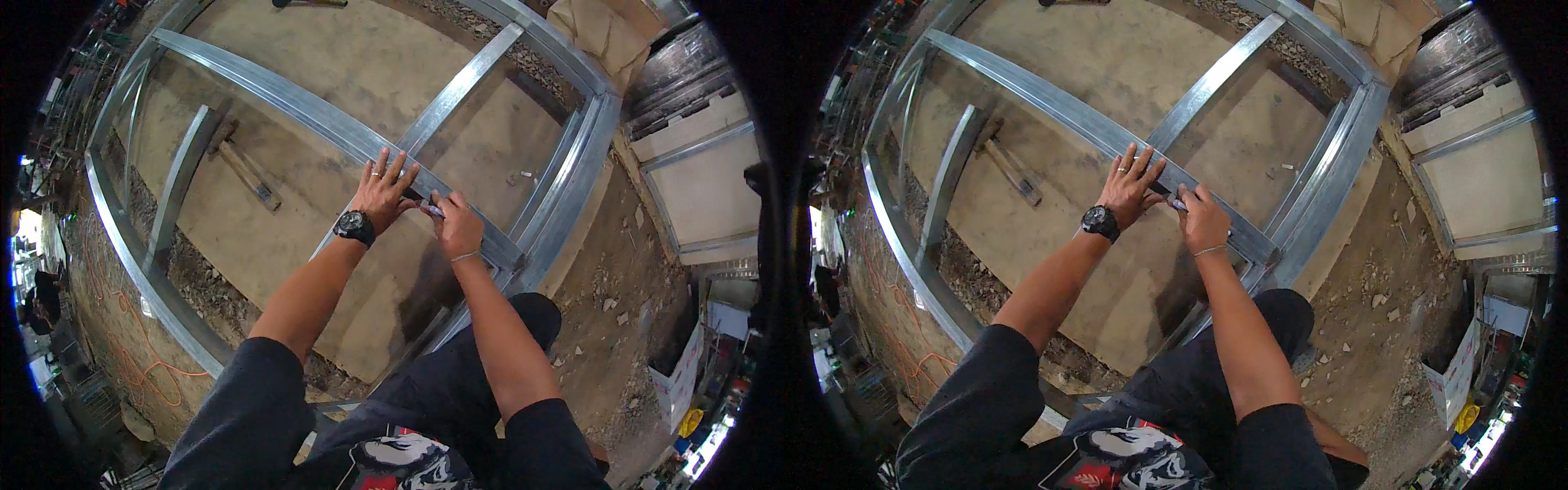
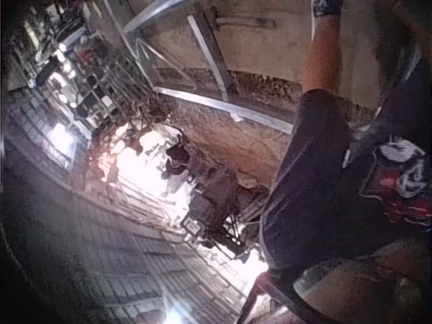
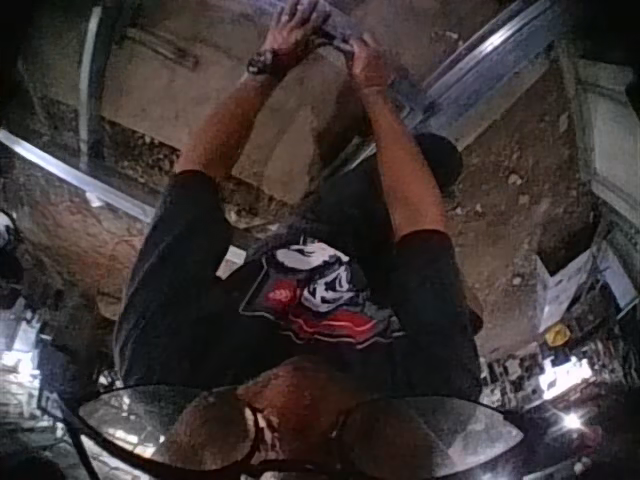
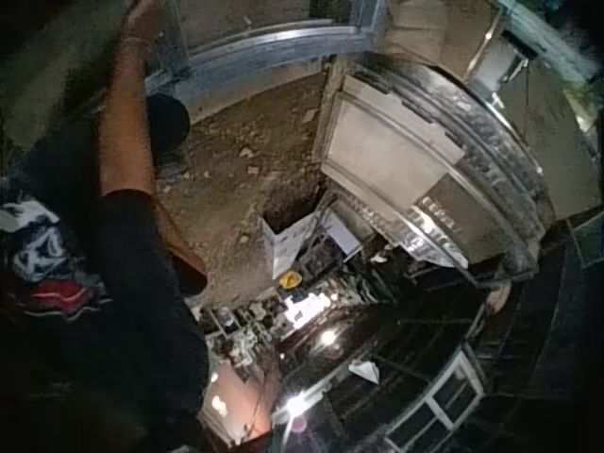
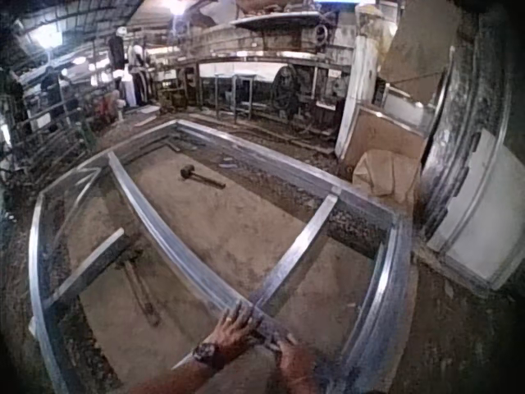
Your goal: The person measures and marks metal frame sections with a tape measure and marker, then uses a hammer to adjust joints. The person also uses a power tool on a workbench and handles metal bars and frames throughout the workshop.
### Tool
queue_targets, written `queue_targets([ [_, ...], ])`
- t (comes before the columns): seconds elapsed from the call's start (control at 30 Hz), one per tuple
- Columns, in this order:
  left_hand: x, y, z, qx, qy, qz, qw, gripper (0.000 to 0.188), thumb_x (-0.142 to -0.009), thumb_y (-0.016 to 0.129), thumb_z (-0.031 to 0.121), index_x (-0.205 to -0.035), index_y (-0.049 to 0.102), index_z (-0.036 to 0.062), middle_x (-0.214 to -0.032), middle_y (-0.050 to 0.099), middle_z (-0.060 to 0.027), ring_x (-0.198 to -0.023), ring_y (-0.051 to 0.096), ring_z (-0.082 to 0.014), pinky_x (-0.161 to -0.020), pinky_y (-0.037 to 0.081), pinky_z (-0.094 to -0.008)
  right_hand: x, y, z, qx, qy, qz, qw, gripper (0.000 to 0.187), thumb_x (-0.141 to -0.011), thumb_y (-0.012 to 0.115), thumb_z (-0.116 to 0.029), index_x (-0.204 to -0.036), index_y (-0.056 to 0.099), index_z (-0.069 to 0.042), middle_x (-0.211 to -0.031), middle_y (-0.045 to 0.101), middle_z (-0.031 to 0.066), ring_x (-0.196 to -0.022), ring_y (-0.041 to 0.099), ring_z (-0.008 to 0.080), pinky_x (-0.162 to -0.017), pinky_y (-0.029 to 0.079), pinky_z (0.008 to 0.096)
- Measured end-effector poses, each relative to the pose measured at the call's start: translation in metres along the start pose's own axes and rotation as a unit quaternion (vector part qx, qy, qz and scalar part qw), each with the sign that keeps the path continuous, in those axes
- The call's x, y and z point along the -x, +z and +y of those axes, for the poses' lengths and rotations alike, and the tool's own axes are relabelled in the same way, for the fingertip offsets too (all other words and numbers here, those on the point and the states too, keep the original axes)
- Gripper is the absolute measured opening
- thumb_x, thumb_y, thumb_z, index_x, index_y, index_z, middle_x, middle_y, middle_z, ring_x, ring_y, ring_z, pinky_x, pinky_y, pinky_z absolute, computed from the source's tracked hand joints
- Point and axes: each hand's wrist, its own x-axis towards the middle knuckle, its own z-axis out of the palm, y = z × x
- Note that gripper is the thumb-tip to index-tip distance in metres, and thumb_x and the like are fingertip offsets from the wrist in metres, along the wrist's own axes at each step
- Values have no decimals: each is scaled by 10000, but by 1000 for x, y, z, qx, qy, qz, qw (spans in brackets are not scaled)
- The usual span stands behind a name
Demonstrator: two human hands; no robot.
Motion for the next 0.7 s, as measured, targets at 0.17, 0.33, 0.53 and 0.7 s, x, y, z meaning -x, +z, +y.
queue_targets([
  [0.17, 3, 1, -1, 1, -14, 1, 1000, 826, -864, 764, 429, -1555, 402, 159, -1636, 333, -146, -1543, 230, -404, -1211, 271, -613, -1, -5, -2, -28, -10, 6, 1000, 294, -883, 716, -259, -1155, 729, -149, -984, 639, 81, -830, 676, 330, -674, 529, 431],
  [0.33, 2, -3, 1, 11, -18, -2, 1000, 839, -849, 785, 396, -1549, 403, 134, -1634, 334, -150, -1544, 232, -396, -1219, 265, -601, -2, -7, -1, -17, 8, -24, 1000, 403, -892, 721, -426, -1158, 735, -124, -995, 653, 97, -851, 679, 332, -690, 529, 416],
  [0.53, 1, -2, 1, 2, -17, -9, 1000, 851, -847, 773, 425, -1554, 397, 136, -1640, 323, -146, -1543, 234, -393, -1225, 256, -596, -1, -6, 1, -11, 2, -6, 1000, 439, -885, 727, -351, -1260, 652, -136, -1060, 619, 104, -876, 684, 344, -682, 542, 452],
  [0.7, 2, -3, 3, 5, -24, -2, 1000, 852, -843, 779, 411, -1553, 399, 135, -1642, 321, -148, -1546, 229, -392, -1226, 254, -595, 2, -9, -3, 23, 28, -20, 999, 485, -899, 711, -376, -1301, 602, -128, -1097, 598, 107, -889, 685, 347, -678, 548, 464],
])
